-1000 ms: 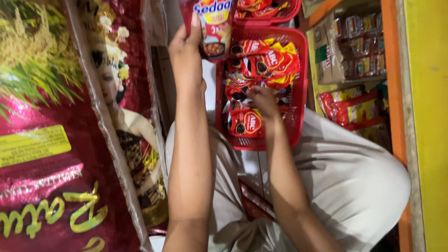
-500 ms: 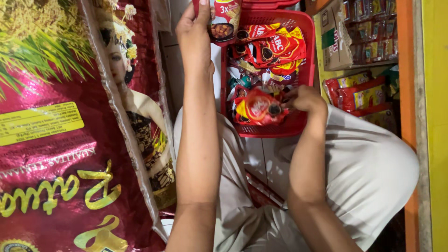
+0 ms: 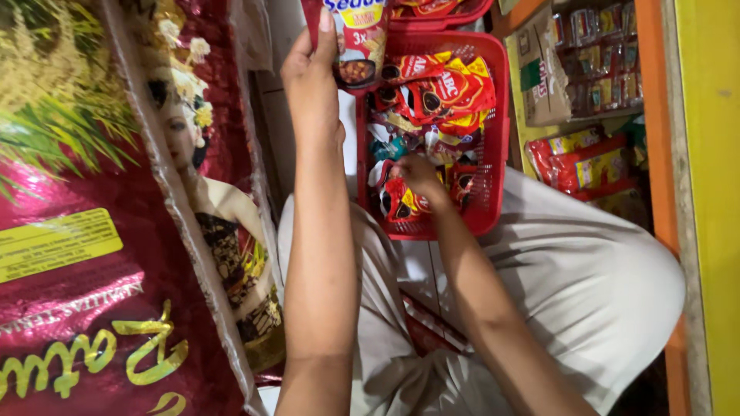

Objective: The person sorts food packets by hand, moving them from one basket to another and placing some onto store shelves.

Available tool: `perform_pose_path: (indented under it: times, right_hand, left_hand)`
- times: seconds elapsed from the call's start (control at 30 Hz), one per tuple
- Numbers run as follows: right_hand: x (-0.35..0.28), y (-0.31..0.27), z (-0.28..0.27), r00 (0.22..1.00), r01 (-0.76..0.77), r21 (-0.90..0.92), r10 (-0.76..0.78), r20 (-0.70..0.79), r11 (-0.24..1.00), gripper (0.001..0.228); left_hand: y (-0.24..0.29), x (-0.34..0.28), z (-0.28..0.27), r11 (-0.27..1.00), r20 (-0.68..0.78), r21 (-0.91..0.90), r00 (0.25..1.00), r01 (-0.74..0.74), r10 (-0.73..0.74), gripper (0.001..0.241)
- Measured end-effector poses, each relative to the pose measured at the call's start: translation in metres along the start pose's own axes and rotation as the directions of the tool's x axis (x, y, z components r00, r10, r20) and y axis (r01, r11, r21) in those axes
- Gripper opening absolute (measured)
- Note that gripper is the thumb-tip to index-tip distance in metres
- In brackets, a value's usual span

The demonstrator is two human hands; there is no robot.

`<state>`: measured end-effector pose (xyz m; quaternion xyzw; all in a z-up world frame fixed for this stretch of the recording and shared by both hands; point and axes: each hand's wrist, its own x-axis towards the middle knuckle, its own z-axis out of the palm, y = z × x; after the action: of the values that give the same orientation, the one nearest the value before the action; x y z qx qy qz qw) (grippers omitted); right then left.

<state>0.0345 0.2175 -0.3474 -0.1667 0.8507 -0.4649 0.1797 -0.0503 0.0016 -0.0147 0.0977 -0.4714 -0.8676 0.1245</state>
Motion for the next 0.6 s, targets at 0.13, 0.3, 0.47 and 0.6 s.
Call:
perform_pose_path:
  times: [0.13,0.3,0.47,0.6]
  right_hand:
    - [-0.024,-0.057,-0.051,0.99,-0.023,0.267,0.059,-0.128,0.964,0.013]
    - [-0.027,-0.167,-0.136,0.948,-0.048,0.21,0.11,-0.298,0.976,0.018]
    - [-0.044,-0.275,-0.232,0.971,0.18,0.127,-0.156,-0.179,0.975,0.021]
    - [-0.065,-0.347,-0.29,0.952,0.281,-0.141,-0.295,-0.085,0.949,0.021]
  left_hand:
    - [-0.004,-0.003,-0.004,1.0,0.019,0.023,1.0,-0.015,0.014,0.032]
    - [-0.001,-0.006,-0.005,0.999,0.067,0.032,0.997,-0.042,0.039,0.031]
    - [0.016,-0.014,0.017,0.995,0.096,0.092,0.995,0.027,-0.036,0.03]
    - [0.028,-0.036,0.038,0.97,0.308,0.238,0.944,0.046,-0.121,0.029]
